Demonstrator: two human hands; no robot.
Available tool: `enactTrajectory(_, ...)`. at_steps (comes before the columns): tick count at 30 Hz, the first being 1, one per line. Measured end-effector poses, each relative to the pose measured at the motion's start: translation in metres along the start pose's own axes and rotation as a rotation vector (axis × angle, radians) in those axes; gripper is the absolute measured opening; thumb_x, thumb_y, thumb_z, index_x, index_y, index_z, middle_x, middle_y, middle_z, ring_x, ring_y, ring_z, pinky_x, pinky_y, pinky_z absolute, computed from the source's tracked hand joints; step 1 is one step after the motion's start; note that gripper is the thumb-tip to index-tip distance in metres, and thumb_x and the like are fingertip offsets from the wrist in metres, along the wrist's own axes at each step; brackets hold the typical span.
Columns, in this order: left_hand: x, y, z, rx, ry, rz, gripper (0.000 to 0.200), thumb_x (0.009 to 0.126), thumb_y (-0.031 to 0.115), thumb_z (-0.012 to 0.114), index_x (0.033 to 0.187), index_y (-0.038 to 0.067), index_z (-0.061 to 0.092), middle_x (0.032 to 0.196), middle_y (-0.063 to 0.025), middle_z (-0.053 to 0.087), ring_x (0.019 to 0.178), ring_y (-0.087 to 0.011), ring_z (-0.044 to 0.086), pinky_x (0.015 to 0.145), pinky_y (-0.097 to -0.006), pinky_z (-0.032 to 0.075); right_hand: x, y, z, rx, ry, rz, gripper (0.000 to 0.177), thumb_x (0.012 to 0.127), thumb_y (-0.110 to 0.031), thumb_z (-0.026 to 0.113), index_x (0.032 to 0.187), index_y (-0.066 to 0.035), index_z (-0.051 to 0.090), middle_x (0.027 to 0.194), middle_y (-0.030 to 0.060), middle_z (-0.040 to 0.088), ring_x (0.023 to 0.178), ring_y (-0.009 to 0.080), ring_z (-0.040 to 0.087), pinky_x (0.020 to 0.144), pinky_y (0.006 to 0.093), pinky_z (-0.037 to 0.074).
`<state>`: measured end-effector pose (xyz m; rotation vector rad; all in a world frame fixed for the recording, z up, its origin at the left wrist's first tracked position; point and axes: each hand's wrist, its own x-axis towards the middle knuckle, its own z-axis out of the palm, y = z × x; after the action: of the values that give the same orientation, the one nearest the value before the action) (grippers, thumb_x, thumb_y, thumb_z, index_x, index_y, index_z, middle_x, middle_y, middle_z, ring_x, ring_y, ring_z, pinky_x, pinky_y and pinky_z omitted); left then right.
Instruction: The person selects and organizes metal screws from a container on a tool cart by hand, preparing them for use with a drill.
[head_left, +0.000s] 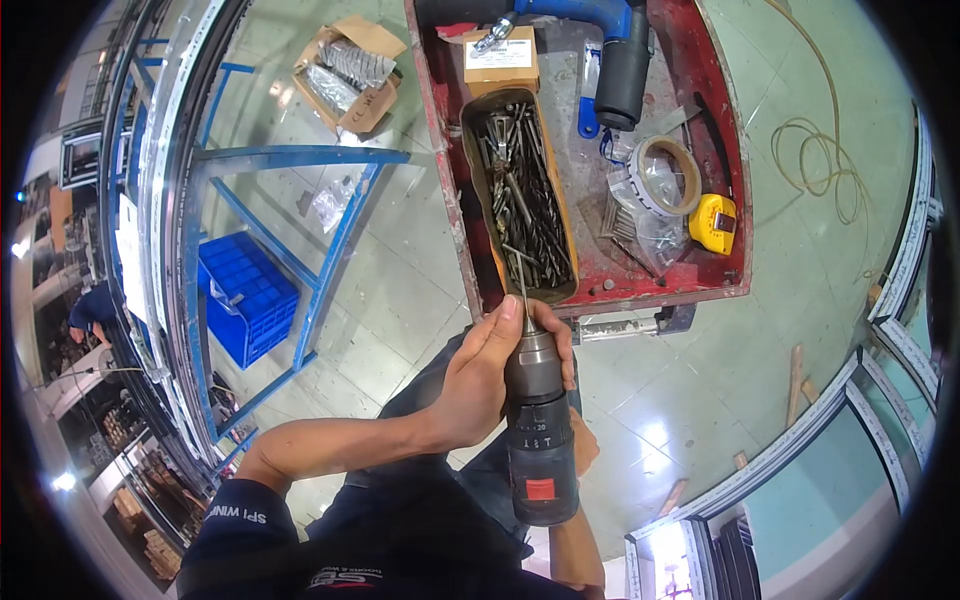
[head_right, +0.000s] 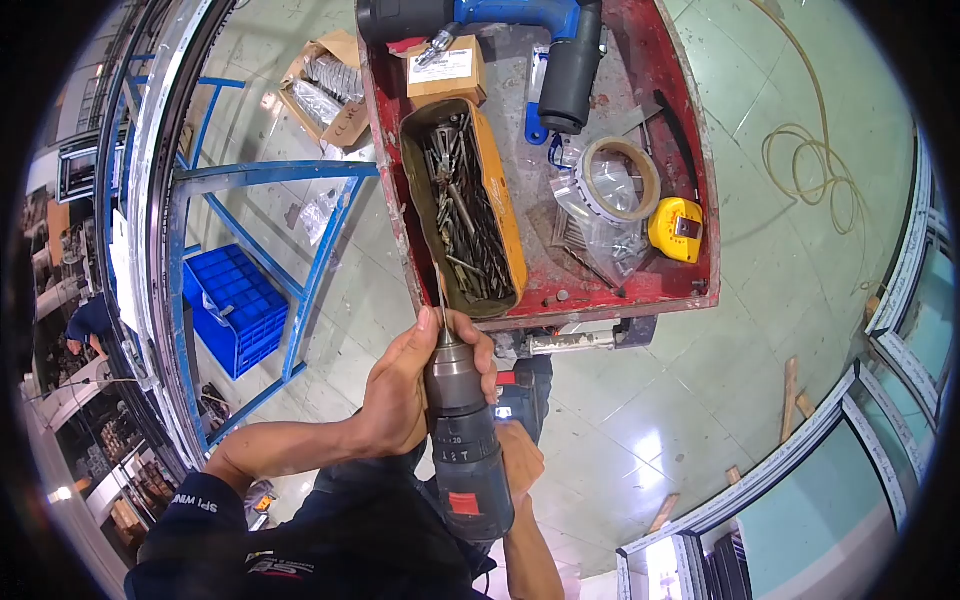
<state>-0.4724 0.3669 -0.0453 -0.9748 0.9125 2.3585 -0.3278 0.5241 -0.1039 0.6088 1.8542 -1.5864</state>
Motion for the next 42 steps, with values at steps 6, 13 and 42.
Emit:
enactTrajectory(6, 0.003, 0.001, 0.007, 0.054, 0.023, -0.01, 0.046, 0.113, 0.045, 0.028, 0.111, 0.005, 0.051, 0.096, -0.0127, 0.06, 0.084, -0.0234, 0.064, 0.08, -0.0383, 0.056, 0.0, 0.001, -0.001, 0.007, 0.0, 0.015, 0.02, 0.091, -0.017, 0.07, 0.092, 0.001, 0.064, 0.066, 0.0123, 0.064, 0.049, 0.0195, 0.063, 0.04, 0.0275, 0.049)
enactTrajectory(13, 0.008, 0.0, 0.004, -0.012, 0.038, -0.059, 0.045, 0.113, 0.043, 0.029, 0.109, 0.005, 0.052, 0.094, -0.0127, 0.06, 0.084, -0.0237, 0.064, 0.08, -0.0396, 0.056, 0.0, 0.003, 0.003, 0.014, 0.009, 0.035, 0.018, 0.092, -0.016, 0.069, 0.093, 0.001, 0.064, 0.066, 0.0118, 0.065, 0.049, 0.0186, 0.062, 0.04, 0.0268, 0.048)
enactTrajectory(42, 0.02, -0.011, -0.028, 0.144, 0.218, -0.004, 0.046, 0.113, 0.044, 0.033, 0.09, 0.008, 0.047, 0.073, -0.0085, 0.057, 0.059, -0.0184, 0.061, 0.055, -0.0347, 0.057, 0.001, 0.021, 0.035, 0.005, 0.126, -0.02, 0.019, 0.096, -0.015, 0.063, 0.105, 0.001, 0.06, 0.073, 0.0099, 0.063, 0.056, 0.0165, 0.059, 0.051, 0.028, 0.048)
